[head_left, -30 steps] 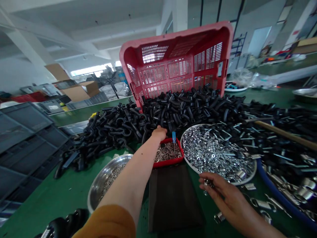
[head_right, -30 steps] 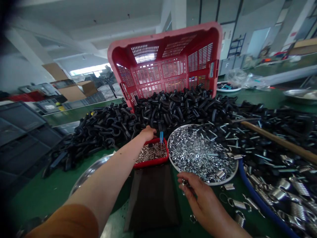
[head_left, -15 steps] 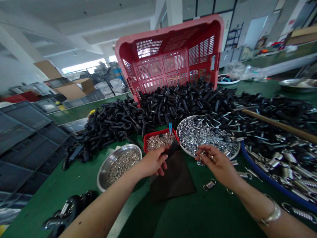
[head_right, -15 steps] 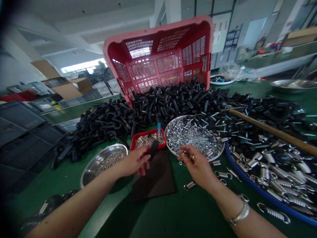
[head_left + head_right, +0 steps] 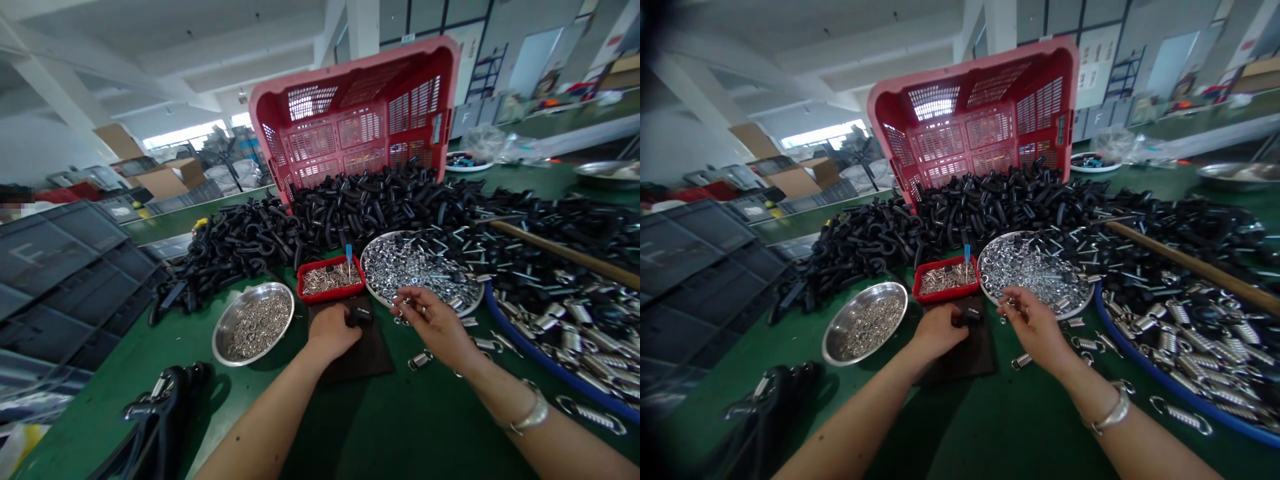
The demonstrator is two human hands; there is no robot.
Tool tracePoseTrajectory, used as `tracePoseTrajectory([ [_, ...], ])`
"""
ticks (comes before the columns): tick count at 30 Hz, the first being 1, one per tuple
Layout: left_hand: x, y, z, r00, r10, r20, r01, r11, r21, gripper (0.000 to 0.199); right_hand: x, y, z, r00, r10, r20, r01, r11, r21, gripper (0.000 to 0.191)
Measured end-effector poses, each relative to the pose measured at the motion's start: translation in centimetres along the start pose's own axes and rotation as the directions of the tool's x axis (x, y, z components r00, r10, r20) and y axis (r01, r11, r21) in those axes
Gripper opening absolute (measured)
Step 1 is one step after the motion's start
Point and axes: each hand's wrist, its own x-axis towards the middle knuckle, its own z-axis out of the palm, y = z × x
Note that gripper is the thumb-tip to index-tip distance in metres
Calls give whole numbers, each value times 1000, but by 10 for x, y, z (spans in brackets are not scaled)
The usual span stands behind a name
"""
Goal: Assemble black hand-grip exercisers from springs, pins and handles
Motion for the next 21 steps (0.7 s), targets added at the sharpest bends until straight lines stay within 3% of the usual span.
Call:
tracePoseTrajectory([
  [2,0,4,-2,993,-39,111,72,948,-309,17,-2,-10,2,1000,-25,-16,26,1000,3,25],
  [5,-9,14,-2,940,-13,340,271,633,-725,17,-6,-34,7,990,-132,-41,132,991,13,21],
  [7,-17,20,3,883,85,461,379,450,-809,19,-8,-49,11,980,-197,-41,198,980,18,20],
  [9,-24,25,11,848,136,512,443,348,-827,20,-9,-57,15,976,-220,-10,220,976,0,20],
  [12,-29,28,20,848,109,519,474,283,-834,18,-8,-55,21,980,-186,72,190,980,-54,21],
  [16,-29,25,23,854,111,508,463,282,-840,17,-5,-43,23,982,-106,156,122,988,-98,22],
  [21,-28,20,21,854,136,501,460,250,-852,17,1,-43,20,947,-175,271,253,923,-288,23],
])
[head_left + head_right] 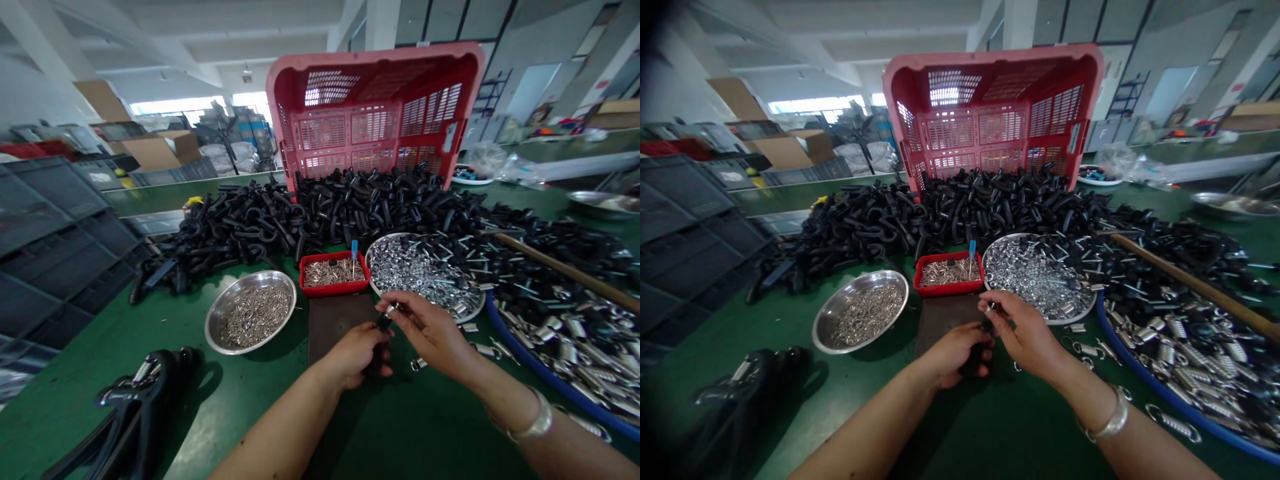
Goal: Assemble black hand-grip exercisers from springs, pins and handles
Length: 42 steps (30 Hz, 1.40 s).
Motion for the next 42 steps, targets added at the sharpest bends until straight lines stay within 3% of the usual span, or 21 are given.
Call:
tracePoseTrajectory([
  [5,0,1,-7,999,-35,32,38,993,-113,17,10,-3,-1,999,37,18,-36,999,-40,21],
  [9,1,1,-12,988,-68,136,101,962,-253,30,13,-3,2,993,87,79,-88,996,14,22],
  [12,2,0,-12,997,-24,75,38,981,-192,44,18,0,1,980,173,95,-180,982,60,23],
  [15,2,-2,-9,1000,-26,-6,25,992,-120,47,25,9,-2,919,344,190,-380,902,203,27],
  [18,1,-4,-9,996,-46,79,55,991,-124,46,27,21,-4,842,464,275,-537,773,339,31],
  [20,2,-4,-11,986,-68,155,92,984,-150,46,25,26,-5,825,477,303,-563,741,365,32],
  [24,6,-2,-20,952,-101,288,197,925,-325,42,29,34,-9,834,439,334,-526,814,244,32],
  [26,10,2,-25,947,-100,307,242,849,-470,38,40,39,-14,864,419,279,-410,907,-95,29],
  [28,13,6,-29,953,-76,294,247,755,-607,33,57,46,-20,919,353,173,-229,838,-495,28],
  [30,14,8,-33,957,-35,287,233,683,-692,30,77,55,-26,951,284,121,-118,697,-707,26],
  [34,16,7,-37,951,-2,308,235,652,-721,29,102,69,-27,942,295,163,-45,591,-806,20],
  [38,16,5,-38,943,15,331,244,646,-723,28,104,70,-25,929,314,197,13,502,-864,22],
  [42,17,4,-39,934,32,356,256,637,-727,28,103,69,-26,912,333,241,59,474,-879,22],
])
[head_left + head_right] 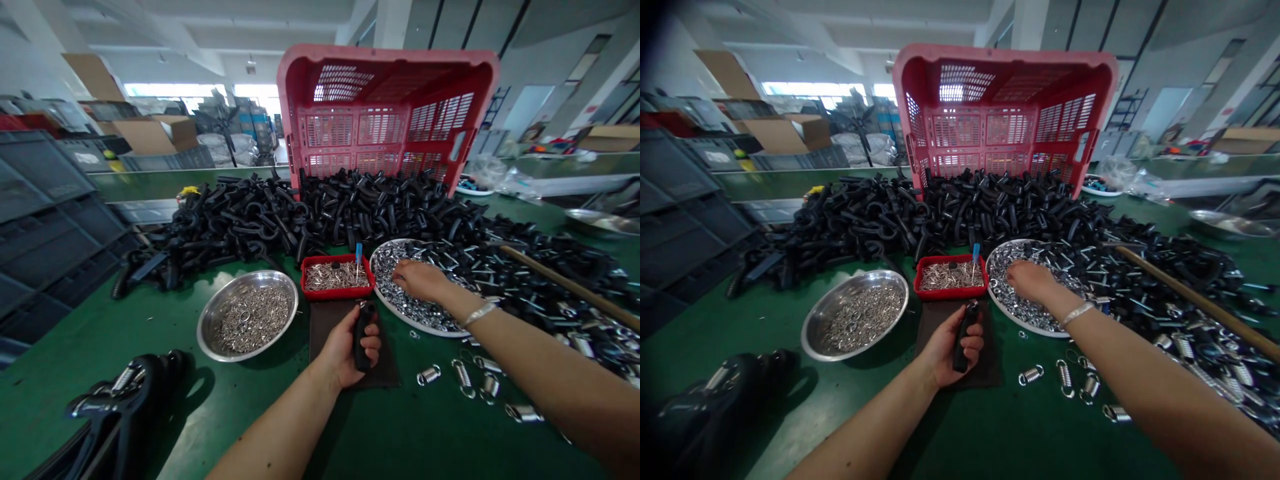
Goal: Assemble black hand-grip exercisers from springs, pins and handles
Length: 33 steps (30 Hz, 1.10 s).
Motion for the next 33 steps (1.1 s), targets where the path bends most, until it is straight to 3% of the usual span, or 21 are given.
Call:
tracePoseTrajectory([
  [5,0,0,-3,999,7,47,-6,1000,-14,28,5,0,-6,1000,28,-11,-28,999,-16,19],
  [9,1,0,-3,999,10,47,-9,1000,-25,29,-10,-14,-18,995,23,-92,-19,999,47,24],
  [11,2,-1,-2,999,20,42,-19,1000,-23,30,-26,-29,-23,992,-34,-122,58,978,199,25],
  [13,3,-2,-1,999,29,30,-28,999,-19,30,-43,-47,-23,980,-94,-176,160,898,411,23],
  [15,3,-3,0,999,40,-4,-40,999,-12,31,-55,-61,-19,959,-137,-249,249,828,503,21],
  [19,2,-3,2,995,61,-76,-60,998,23,29,-67,-75,-5,926,-198,-322,315,874,370,17],
  [23,3,-4,5,988,121,-98,-112,990,92,27,-71,-75,4,947,-121,-299,212,931,296,18],
  [27,4,-5,5,982,139,-131,-120,982,143,28,-69,-71,3,968,-91,-235,166,932,322,23],
  [33,1,-9,8,966,175,-189,-140,973,185,30,-73,-72,-5,954,-181,-238,217,967,136,32],
])
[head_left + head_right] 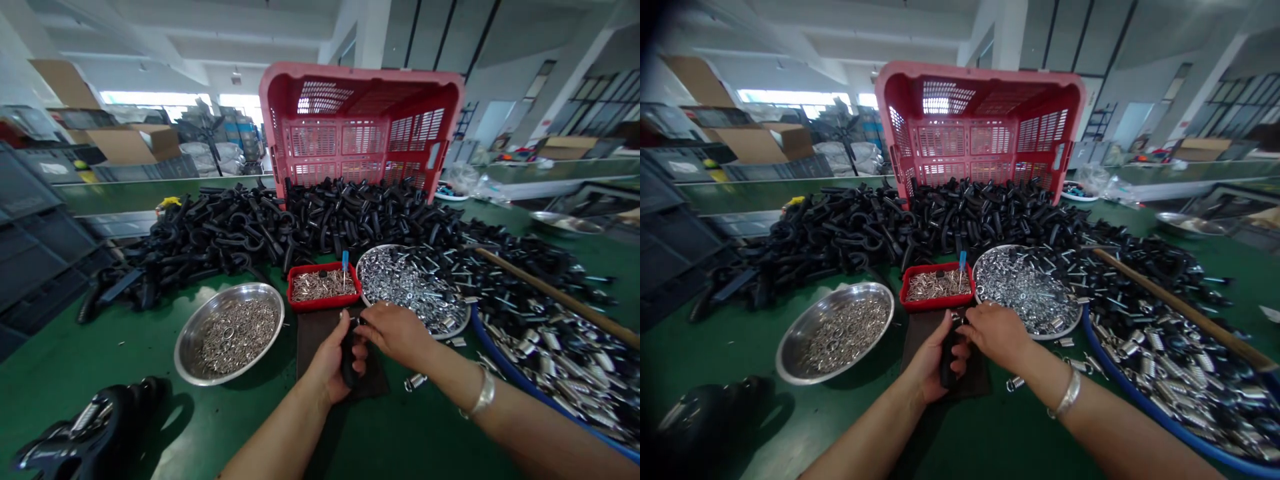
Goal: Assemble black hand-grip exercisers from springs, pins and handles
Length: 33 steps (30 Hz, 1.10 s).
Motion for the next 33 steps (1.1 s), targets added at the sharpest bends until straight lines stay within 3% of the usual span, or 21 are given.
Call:
tracePoseTrajectory([
  [4,-1,-1,5,998,18,-59,-17,1000,8,21,5,24,-9,987,-144,79,144,990,-2,37],
  [6,-1,-3,7,996,53,-77,-54,998,-9,20,13,60,-14,992,-25,125,37,995,-93,35],
  [7,-1,-4,7,994,69,-86,-71,997,-13,20,17,82,-16,979,145,143,-116,974,-194,34],
  [8,-1,-5,7,993,82,-89,-83,996,-11,22,21,105,-18,962,227,149,-187,952,-242,32],
  [11,-1,-7,6,992,105,-77,-104,995,7,26,29,164,-19,927,324,190,-256,916,-309,26],
  [15,0,-7,5,992,124,-25,-124,992,22,27,30,192,-9,893,395,213,-306,883,-357,36],
  [20,-1,-5,5,992,124,-5,-124,992,3,26,33,194,-4,873,429,231,-332,871,-362,26],
  [23,-2,-5,3,992,124,8,-124,992,-22,26,28,194,-17,867,452,208,-365,862,-352,23],
  [25,-2,-5,2,993,118,24,-117,992,-39,27,19,186,-31,879,459,132,-395,854,-338,19],
  [28,0,-6,1,994,102,47,-100,994,-51,27,1,147,-45,906,422,-12,-409,871,-273,23],
  [30,0,-6,1,995,93,42,-91,995,-50,27,-11,105,-44,943,331,-34,-333,932,-143,24],
  [31,0,-6,1,995,91,39,-89,995,-51,27,-16,83,-40,972,227,-61,-221,972,83,22],
  [33,-1,-4,0,996,76,48,-73,996,-55,28,-23,42,-31,984,103,-147,-43,930,365,16],
])
